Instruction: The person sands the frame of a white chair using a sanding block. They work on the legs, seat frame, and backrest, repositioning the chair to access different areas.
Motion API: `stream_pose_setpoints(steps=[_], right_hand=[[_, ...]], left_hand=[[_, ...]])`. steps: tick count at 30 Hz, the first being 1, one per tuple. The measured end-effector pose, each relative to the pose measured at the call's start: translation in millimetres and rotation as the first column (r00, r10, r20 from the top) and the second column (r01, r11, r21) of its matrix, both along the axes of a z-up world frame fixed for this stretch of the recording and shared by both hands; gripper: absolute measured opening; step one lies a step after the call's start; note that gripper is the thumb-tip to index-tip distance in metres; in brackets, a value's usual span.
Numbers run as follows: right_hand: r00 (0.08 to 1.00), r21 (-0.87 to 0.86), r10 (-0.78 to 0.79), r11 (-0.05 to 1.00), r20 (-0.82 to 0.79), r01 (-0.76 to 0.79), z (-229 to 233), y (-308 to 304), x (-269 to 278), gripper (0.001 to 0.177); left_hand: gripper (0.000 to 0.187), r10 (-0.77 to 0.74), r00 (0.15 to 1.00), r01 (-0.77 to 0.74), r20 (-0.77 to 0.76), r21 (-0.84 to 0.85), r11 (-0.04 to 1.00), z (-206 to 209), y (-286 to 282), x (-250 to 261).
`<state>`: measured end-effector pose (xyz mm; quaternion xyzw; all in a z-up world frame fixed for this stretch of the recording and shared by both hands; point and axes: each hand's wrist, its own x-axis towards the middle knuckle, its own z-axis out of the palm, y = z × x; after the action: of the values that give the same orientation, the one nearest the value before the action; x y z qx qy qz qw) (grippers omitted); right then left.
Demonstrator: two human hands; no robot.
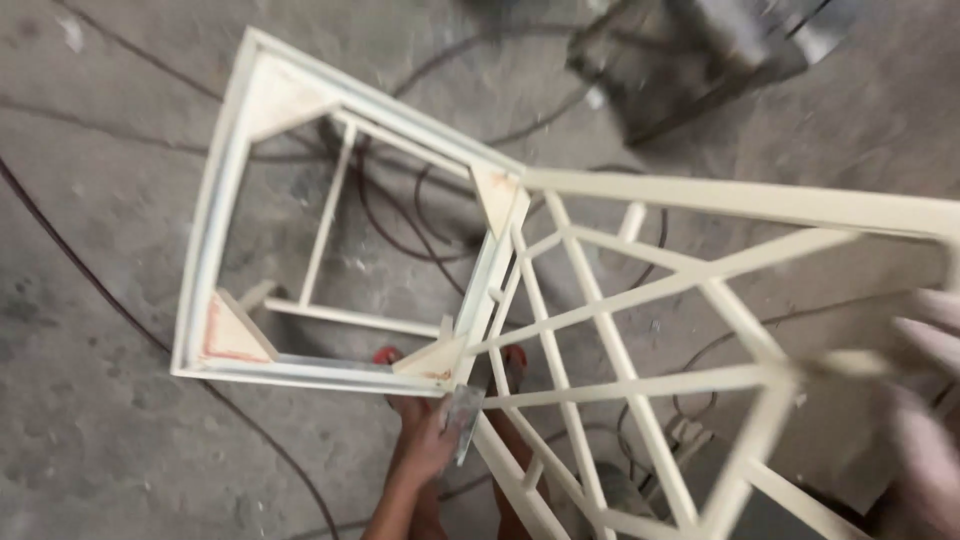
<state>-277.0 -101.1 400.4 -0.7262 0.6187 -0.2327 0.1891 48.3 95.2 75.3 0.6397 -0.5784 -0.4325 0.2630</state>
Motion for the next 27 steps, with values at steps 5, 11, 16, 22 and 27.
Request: stream_pose_setpoints(steps=[5,11,16,22,27], right_hand=[[0.971,-0.049,0.034,0.998,-0.236,-0.047,57,-22,46,0.041],[1.0,-0.061,-0.01,0.998,0.011,0.011,46,-36,42,0.054],[0.982,-0.071,-0.026,0.997,0.19,0.04,47,-55,49,0.054],[0.98,-0.273,-0.058,0.956,0.19,0.11,18,-40,37,0.051],[0.826,0.313,-0.343,0.925,0.447,0.215,80,32,70,0.088]], left_hand=[[0.057,0.149,0.986,-0.123,-0.077,0.275,0.954,27,24,1],[0.042,0.367,0.925,-0.222,-0.102,0.638,0.737,55,71,8],[0.024,0.626,0.778,-0.421,-0.05,0.698,0.579,116,79,20],[0.05,0.617,0.786,-0.54,0.036,0.525,0.658,79,124,76],[0.043,0.757,0.653,-0.655,-0.032,0.479,0.585,142,100,81]])
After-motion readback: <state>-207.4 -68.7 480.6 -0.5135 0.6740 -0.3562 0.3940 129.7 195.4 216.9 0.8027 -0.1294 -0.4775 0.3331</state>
